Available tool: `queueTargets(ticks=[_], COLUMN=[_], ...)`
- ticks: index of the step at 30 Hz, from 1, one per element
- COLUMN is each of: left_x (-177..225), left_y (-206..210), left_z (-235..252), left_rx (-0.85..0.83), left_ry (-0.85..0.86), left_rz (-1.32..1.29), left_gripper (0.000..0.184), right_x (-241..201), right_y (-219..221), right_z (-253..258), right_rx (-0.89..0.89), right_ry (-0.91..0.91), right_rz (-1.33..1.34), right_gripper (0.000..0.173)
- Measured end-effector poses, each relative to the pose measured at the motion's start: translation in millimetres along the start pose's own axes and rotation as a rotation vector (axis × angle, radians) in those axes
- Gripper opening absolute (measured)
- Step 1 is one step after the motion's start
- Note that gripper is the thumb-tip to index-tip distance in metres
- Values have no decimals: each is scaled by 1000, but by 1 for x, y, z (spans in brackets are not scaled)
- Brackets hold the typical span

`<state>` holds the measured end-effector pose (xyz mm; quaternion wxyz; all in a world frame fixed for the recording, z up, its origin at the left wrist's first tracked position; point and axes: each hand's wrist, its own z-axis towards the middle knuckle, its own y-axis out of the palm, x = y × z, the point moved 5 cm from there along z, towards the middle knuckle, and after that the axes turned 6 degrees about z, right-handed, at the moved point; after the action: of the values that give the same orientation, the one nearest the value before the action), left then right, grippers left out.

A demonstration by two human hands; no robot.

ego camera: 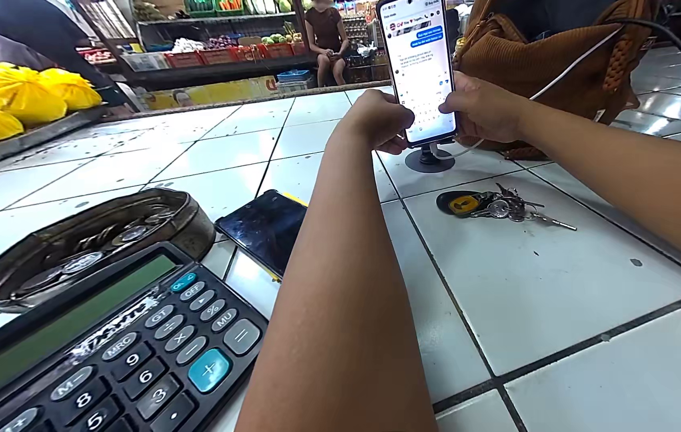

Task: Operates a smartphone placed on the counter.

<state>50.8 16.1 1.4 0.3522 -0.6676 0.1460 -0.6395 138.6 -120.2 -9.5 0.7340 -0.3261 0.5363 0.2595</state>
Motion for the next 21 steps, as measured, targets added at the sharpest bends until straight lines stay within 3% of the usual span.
queueTargets(ticks=[3,9,15,21], left_x=[-1,-1,-1,-1], left_y=[0,0,1,1], left_z=[0,-1,-1,0], left_rx=[-7,-22,-24,-35], left_ry=[-3,2,-5,0], left_rz=[-14,-38,-34,-37], left_gripper=[27,26,27,29], right_x=[0,7,5,2], right_y=[0,-3,-2,-2], right_z=[0,5,3,-1], right_rx=[-2,-27,10,88], right_ry=[2,-85,-22,-2], right_rz=[0,-99,34,103], right_gripper=[43,76,38,38])
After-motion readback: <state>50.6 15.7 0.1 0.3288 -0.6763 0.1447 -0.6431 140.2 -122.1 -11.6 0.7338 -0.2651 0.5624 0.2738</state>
